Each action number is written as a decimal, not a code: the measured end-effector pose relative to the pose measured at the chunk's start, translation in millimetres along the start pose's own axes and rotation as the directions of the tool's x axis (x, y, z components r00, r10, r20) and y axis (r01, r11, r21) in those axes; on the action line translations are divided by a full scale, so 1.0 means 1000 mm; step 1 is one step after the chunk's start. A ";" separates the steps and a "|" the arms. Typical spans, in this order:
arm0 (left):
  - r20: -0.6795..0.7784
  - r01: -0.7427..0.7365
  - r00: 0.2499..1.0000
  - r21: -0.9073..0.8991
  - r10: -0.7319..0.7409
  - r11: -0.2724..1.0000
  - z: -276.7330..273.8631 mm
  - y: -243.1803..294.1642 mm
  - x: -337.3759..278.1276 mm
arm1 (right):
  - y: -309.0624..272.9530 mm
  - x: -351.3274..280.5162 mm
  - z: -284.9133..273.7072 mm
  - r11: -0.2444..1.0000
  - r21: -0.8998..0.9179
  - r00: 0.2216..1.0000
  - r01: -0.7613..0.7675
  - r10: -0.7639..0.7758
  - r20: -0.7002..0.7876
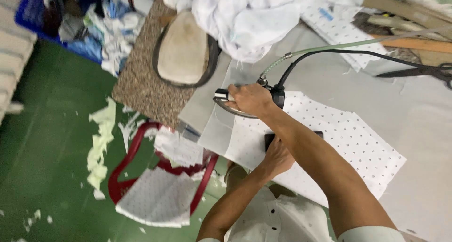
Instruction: Ironing and pressing white patterned fabric pieces on a professional workstation, using a phone as a weight to hold fabric in place.
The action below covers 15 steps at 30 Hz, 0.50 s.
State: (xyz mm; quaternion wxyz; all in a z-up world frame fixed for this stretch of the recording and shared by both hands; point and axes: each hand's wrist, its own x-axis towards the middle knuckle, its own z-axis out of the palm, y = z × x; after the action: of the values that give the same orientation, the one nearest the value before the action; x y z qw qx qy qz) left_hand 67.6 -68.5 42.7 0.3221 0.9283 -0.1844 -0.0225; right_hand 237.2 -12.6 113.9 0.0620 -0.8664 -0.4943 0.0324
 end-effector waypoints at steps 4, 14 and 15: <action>-0.021 -0.112 0.992 0.277 0.123 0.954 -0.036 -0.054 0.004 | 0.028 -0.063 -0.052 0.938 -0.291 0.965 -0.188 0.122 -0.231; -0.180 0.076 0.983 0.248 -0.031 0.966 -0.075 -0.099 0.040 | 0.008 -0.275 -0.102 0.574 0.154 0.593 -0.804 0.757 0.274; -0.197 0.100 0.979 0.250 -0.051 0.963 -0.073 -0.100 0.041 | -0.001 -0.287 -0.095 0.552 0.127 0.558 -0.824 0.753 0.350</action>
State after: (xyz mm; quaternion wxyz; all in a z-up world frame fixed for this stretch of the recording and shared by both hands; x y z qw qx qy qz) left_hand 150.2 32.8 42.8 0.2130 0.9667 -0.1186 0.0775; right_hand 101.3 -265.7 207.1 0.0967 -0.9659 -0.0423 0.2366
